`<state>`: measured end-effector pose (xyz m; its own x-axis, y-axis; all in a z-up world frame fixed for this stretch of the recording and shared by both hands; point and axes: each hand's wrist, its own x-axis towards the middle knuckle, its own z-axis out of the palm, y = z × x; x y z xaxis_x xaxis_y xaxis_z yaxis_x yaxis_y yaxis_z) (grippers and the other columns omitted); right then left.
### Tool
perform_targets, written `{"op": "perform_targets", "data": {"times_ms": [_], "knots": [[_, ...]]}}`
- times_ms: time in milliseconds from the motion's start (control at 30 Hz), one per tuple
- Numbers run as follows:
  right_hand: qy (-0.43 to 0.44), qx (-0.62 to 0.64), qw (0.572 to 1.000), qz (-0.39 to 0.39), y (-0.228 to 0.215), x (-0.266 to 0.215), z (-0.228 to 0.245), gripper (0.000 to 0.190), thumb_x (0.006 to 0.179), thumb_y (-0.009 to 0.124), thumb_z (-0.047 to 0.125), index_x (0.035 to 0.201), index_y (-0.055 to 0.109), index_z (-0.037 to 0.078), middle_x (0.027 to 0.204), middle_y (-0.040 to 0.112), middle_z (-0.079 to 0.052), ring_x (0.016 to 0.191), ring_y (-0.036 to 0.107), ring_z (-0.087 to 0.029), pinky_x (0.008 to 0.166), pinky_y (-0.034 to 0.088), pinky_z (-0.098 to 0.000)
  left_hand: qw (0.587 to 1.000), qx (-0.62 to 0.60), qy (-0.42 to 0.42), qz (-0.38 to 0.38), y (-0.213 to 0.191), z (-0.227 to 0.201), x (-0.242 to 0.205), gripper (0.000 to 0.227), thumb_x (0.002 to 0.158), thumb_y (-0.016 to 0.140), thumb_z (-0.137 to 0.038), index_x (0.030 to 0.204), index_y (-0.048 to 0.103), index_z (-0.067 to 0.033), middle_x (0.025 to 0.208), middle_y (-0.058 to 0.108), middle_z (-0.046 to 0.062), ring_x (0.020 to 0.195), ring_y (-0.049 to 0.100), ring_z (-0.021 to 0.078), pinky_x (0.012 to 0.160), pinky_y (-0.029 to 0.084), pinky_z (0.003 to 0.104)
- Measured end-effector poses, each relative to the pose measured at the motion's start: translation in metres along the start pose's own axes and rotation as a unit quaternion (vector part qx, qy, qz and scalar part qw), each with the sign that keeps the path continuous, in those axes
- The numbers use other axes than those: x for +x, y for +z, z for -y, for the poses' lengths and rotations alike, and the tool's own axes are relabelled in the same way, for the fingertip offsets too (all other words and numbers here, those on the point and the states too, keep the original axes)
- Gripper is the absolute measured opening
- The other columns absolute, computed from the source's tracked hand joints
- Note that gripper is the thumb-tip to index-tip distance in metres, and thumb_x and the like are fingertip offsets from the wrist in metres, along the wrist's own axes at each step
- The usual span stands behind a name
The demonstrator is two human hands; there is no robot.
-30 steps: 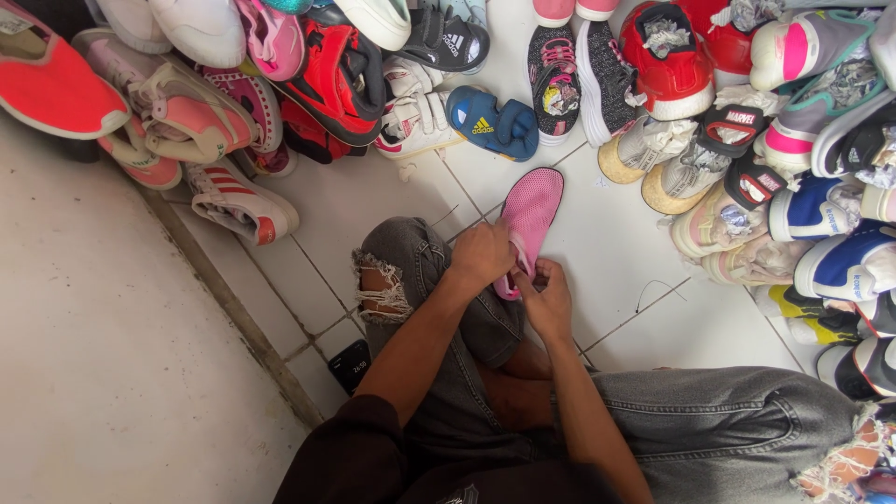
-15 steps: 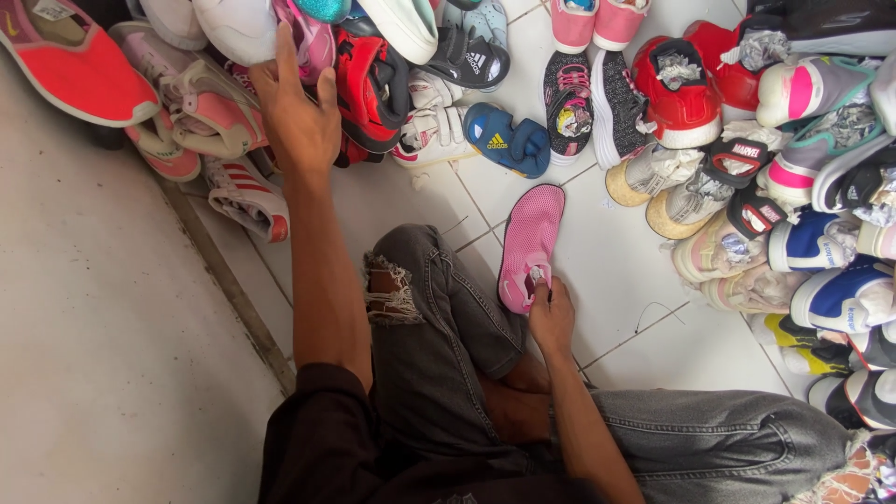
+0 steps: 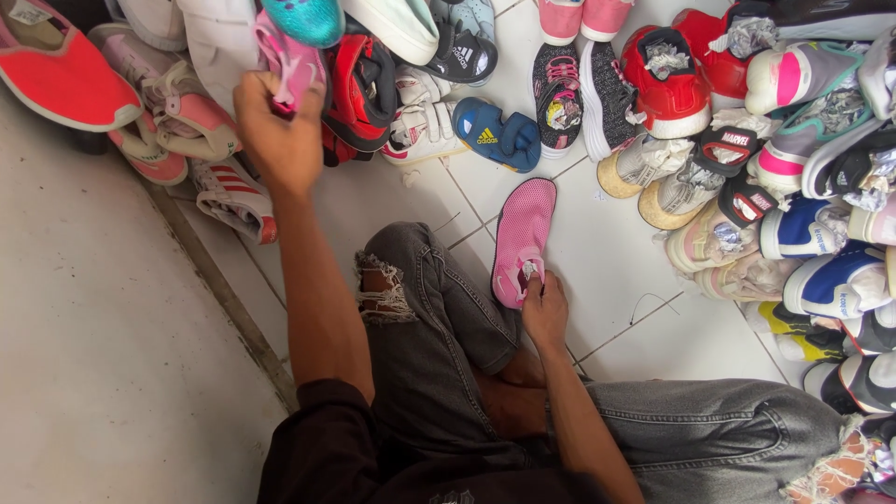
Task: The person sits on a tiled floor surrounded by many shoes and stuffs white paper into a pair of white sneakers. They then pick up a pair of pink slip-on shoes and stuff paper into those as well.
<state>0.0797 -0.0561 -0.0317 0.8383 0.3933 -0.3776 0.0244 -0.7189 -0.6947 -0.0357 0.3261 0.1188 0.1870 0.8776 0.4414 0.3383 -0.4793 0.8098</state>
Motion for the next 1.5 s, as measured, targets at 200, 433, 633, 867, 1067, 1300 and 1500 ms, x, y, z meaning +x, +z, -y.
{"op": "perform_targets", "data": {"times_ms": [200,433,633,867,1067,1300,1500], "knots": [[-0.019,-0.016,1.000,-0.014,0.006,0.006,-0.013,0.034,0.104,0.040,0.031,0.105,0.061,0.005,0.106,0.066,-0.021,0.103,0.060,-0.041,0.091,0.042,-0.0517,0.939,-0.312,-0.141,-0.034,-0.025,-0.053,0.046,0.034,0.086,0.075,-0.007,0.073,0.044,-0.0148,0.048,0.043,0.004,0.040,0.031,0.0105,0.034,0.019,0.028],[0.002,-0.007,1.000,-0.008,0.005,0.006,-0.012,0.033,0.103,0.039,0.032,0.099,0.060,0.006,0.101,0.064,-0.018,0.101,0.060,-0.038,0.089,0.043,-0.0501,0.940,-0.311,-0.136,-0.018,-0.045,-0.114,0.026,0.040,0.087,0.074,-0.005,0.067,0.041,-0.0156,0.059,0.040,-0.004,0.052,0.040,0.0098,0.045,0.032,0.029],[0.032,0.024,0.999,0.009,0.001,0.003,-0.008,0.034,0.103,0.039,0.034,0.096,0.058,0.007,0.102,0.063,-0.018,0.101,0.059,-0.039,0.090,0.041,-0.0497,0.908,-0.372,-0.194,-0.014,-0.020,-0.104,-0.028,0.029,0.087,0.063,-0.012,0.073,0.038,-0.0152,0.057,0.033,-0.002,0.046,0.029,0.0107,0.033,0.019,0.028],[0.012,0.097,0.995,-0.023,-0.018,-0.007,-0.003,0.043,0.105,0.048,0.042,0.120,0.066,0.006,0.113,0.061,-0.026,0.111,0.061,-0.048,0.093,0.050,-0.0537,0.931,-0.320,-0.011,0.177,0.031,-0.110,-0.128,0.022,0.086,0.075,-0.009,0.076,0.055,-0.0087,0.063,0.054,0.009,0.059,0.051,0.0149,0.059,0.042,0.028],[0.082,0.346,0.931,-0.081,-0.079,-0.034,-0.004,0.052,0.110,0.036,0.038,0.139,0.054,-0.002,0.137,0.056,-0.027,0.123,0.059,-0.040,0.098,0.052,-0.0499,0.901,-0.210,-0.006,0.380,0.084,-0.153,-0.260,0.024,0.085,0.083,-0.018,0.083,0.062,-0.0077,0.070,0.062,0.016,0.071,0.062,0.0299,0.066,0.049,0.041],[0.118,0.153,0.981,-0.032,-0.107,-0.032,-0.034,0.055,0.105,0.055,0.037,0.149,0.049,0.004,0.152,0.041,-0.024,0.141,0.044,-0.041,0.113,0.042,-0.0533,0.779,0.019,0.163,0.605,0.130,-0.097,-0.371,0.017,0.087,0.070,-0.010,0.099,0.059,-0.0047,0.097,0.064,0.015,0.094,0.068,0.0400,0.080,0.057,0.047],[0.104,0.059,0.993,-0.016,-0.089,-0.020,-0.045,0.063,0.102,0.056,0.035,0.152,0.040,0.001,0.153,0.034,-0.026,0.145,0.038,-0.045,0.119,0.034,-0.0553,0.854,-0.151,0.066,0.494,0.113,-0.089,-0.336,0.019,0.092,0.067,-0.006,0.109,0.076,-0.0085,0.093,0.072,0.013,0.095,0.072,0.0365,0.085,0.057,0.044]]}}
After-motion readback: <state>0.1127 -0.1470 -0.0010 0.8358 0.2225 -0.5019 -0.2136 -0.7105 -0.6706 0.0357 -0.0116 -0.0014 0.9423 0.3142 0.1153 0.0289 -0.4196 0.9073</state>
